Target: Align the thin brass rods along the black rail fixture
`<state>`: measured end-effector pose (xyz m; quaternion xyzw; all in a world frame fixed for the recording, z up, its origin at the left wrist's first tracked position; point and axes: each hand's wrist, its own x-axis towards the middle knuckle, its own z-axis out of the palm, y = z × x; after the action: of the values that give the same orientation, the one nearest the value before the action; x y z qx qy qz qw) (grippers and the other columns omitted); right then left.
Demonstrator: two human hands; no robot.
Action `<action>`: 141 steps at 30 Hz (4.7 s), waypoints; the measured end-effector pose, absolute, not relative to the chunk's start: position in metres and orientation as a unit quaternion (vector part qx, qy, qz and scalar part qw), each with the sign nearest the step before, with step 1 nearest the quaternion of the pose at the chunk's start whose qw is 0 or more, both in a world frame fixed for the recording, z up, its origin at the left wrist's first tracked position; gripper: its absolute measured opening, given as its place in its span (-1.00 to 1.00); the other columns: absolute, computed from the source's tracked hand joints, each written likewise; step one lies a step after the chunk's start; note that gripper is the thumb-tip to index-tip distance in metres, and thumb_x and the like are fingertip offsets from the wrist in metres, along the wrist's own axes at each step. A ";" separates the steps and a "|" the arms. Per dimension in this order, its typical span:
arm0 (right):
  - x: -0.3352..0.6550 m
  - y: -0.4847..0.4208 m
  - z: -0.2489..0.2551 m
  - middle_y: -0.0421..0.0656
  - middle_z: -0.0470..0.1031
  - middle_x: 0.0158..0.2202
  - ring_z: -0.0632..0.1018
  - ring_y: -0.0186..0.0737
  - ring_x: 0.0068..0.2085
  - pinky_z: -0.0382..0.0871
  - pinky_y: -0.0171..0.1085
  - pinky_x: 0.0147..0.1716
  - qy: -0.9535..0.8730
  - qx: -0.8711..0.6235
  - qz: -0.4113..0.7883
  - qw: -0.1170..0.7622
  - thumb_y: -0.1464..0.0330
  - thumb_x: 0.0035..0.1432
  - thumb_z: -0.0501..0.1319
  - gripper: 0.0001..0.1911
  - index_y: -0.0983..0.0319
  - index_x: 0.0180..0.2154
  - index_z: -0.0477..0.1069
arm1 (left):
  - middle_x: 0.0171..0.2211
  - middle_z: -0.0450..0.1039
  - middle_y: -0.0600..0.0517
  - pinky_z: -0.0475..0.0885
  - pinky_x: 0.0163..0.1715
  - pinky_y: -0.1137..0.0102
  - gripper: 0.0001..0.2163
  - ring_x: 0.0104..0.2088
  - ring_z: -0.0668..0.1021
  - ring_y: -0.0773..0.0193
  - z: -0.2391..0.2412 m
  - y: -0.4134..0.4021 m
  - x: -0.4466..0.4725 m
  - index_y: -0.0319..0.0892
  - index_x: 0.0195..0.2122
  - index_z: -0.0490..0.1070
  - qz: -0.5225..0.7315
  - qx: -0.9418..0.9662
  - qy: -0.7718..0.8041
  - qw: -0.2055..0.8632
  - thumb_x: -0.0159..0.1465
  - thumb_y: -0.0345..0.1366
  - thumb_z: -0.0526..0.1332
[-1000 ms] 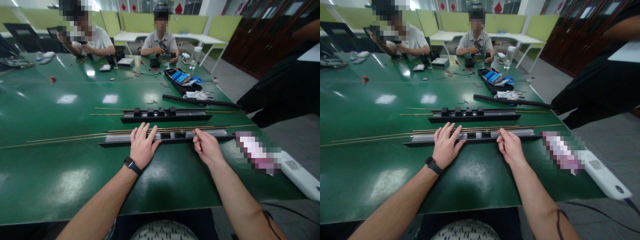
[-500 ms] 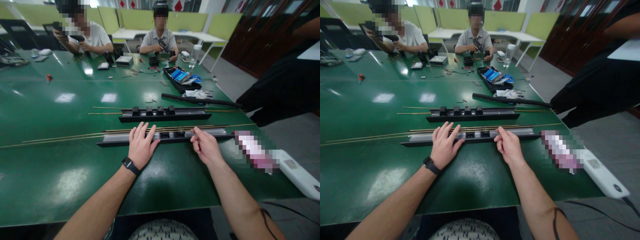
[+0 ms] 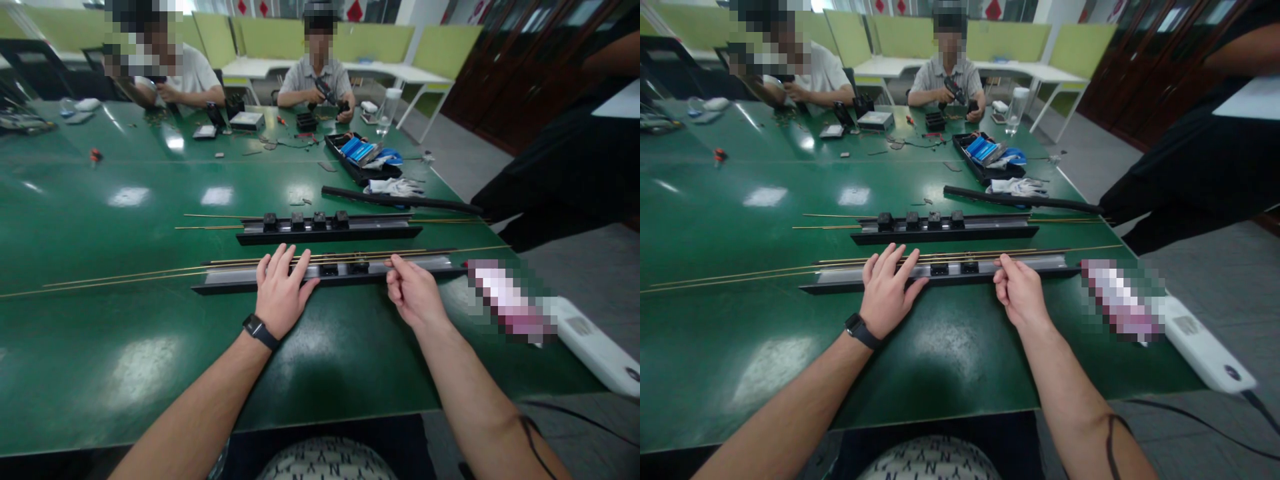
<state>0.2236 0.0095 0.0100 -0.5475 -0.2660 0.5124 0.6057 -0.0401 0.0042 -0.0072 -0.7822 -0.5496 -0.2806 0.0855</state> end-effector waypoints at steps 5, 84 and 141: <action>0.223 0.010 0.007 -0.23 0.47 -0.62 0.26 -0.48 -0.79 -0.04 -0.47 -0.87 -0.275 -0.543 0.524 0.596 0.07 0.05 0.47 -0.57 0.29 -0.33 0.48 | 0.32 0.34 -0.20 0.07 0.37 -0.01 -0.53 0.39 0.29 -0.06 -0.007 0.004 -0.039 -0.08 0.30 0.36 -0.280 -0.783 -0.549 0.082 0.41 -0.06 0.17; 0.224 0.012 0.008 -0.29 0.40 -0.65 0.24 -0.50 -0.77 0.00 -0.49 -0.87 -0.264 -0.545 0.510 0.611 0.15 0.00 0.52 -0.63 0.28 -0.35 0.49 | 0.32 0.34 -0.21 0.09 0.37 0.01 -0.52 0.39 0.29 -0.06 -0.006 0.004 -0.040 -0.09 0.31 0.34 -0.277 -0.786 -0.545 0.091 0.42 -0.06 0.16; 0.226 0.014 0.011 -0.25 0.46 -0.62 0.26 -0.50 -0.78 -0.04 -0.49 -0.87 -0.276 -0.550 0.522 0.591 0.10 -0.01 0.53 -0.58 0.27 -0.34 0.47 | 0.31 0.34 -0.20 0.08 0.37 0.00 -0.53 0.39 0.29 -0.05 -0.007 0.004 -0.040 -0.08 0.31 0.34 -0.278 -0.786 -0.545 0.090 0.42 -0.07 0.17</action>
<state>0.2264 0.0141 0.0109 -0.5504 -0.2757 0.5216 0.5908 -0.0401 0.0043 -0.0075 -0.7857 -0.5452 -0.2781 0.0899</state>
